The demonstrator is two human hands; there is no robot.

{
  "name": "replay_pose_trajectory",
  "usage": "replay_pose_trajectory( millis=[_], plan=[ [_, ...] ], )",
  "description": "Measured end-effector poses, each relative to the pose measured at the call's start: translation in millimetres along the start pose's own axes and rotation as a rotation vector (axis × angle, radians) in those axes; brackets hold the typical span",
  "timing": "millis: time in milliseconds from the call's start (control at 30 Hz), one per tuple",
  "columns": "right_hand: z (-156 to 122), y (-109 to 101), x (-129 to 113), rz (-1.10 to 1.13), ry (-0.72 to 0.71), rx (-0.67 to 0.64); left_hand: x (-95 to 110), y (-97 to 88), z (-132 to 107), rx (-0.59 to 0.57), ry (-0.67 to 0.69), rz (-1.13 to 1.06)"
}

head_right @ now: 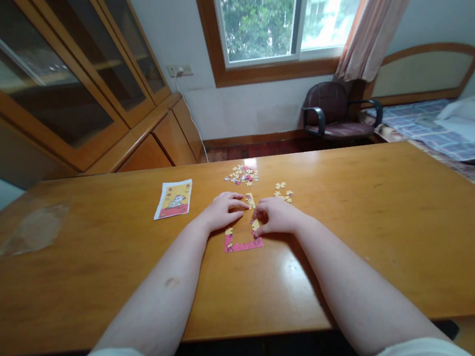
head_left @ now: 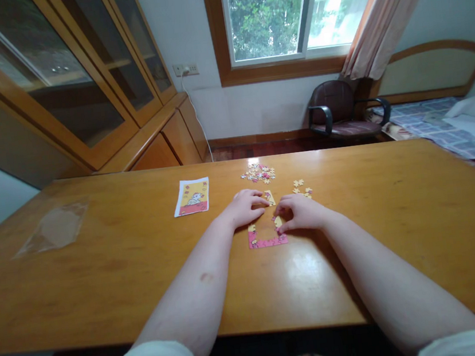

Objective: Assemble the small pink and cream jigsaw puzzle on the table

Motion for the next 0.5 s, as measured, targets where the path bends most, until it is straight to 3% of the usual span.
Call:
replay_pose_trajectory(
  millis=[67, 167, 267, 367, 500],
  plan=[
    [0.1, -9.0, 9.7, 0.065, 0.05, 0.202, 0.6, -0.8, -0.1, -0.001, -0.001, -0.005],
    [-3.0, -26.3, 30.5, 0.256, 0.179, 0.605, 0.9, -2.0, 0.1, -0.003, 0.001, -0.013],
    [-8.1, -38.3, 46.7, 0.401, 0.257, 0.881, 0.9, -2.8, 0.4, -0.008, 0.001, -0.029],
    [-13.0, -44.8, 54.3, 0.452, 0.311, 1.004, 1.3, -2.7, 0.5, -0.011, 0.005, -0.046],
    [-17.2, -48.6, 57.3, 0.441, 0.337, 1.049, 1.4, -1.7, 1.2, 0.007, 0.026, -0.036]
  ],
)
Point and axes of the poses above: each hand's wrist, its own z-axis towards the middle knuckle, its own y-axis out of the palm, x = y × z, the point moved 3 cm from there along z, towards the middle knuckle, and after that the axes turned 14 degrees about z, right-handed, at the moved point
